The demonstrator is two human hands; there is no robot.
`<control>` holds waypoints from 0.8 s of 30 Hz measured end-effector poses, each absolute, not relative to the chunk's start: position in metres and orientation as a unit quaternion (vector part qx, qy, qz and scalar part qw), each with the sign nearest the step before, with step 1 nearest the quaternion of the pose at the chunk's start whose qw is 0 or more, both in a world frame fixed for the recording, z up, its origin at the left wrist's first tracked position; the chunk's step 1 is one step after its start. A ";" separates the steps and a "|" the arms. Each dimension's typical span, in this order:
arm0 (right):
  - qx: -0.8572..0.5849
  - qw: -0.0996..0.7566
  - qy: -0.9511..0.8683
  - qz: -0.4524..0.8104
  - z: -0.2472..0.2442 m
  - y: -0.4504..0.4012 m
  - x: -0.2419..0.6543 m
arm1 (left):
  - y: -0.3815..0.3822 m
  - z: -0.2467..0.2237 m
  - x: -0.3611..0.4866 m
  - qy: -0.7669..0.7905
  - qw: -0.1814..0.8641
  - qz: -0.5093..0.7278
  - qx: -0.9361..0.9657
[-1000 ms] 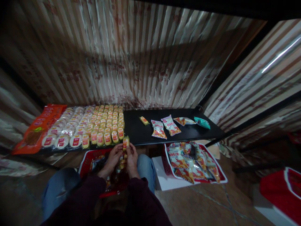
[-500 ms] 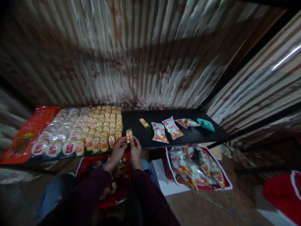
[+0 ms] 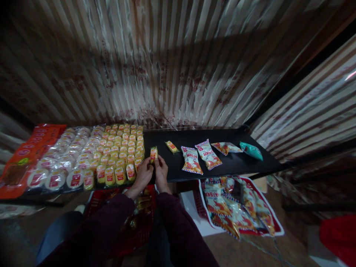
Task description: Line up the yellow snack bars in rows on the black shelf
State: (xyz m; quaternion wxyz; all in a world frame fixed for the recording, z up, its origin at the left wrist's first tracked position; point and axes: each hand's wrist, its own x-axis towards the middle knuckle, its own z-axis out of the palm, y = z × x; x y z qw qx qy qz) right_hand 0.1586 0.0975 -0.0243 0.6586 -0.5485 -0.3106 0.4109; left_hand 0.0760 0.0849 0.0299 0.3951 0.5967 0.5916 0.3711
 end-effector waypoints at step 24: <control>-0.567 0.637 -0.365 0.373 -0.043 0.200 0.171 | 0.163 0.037 0.100 0.605 0.399 0.355 0.591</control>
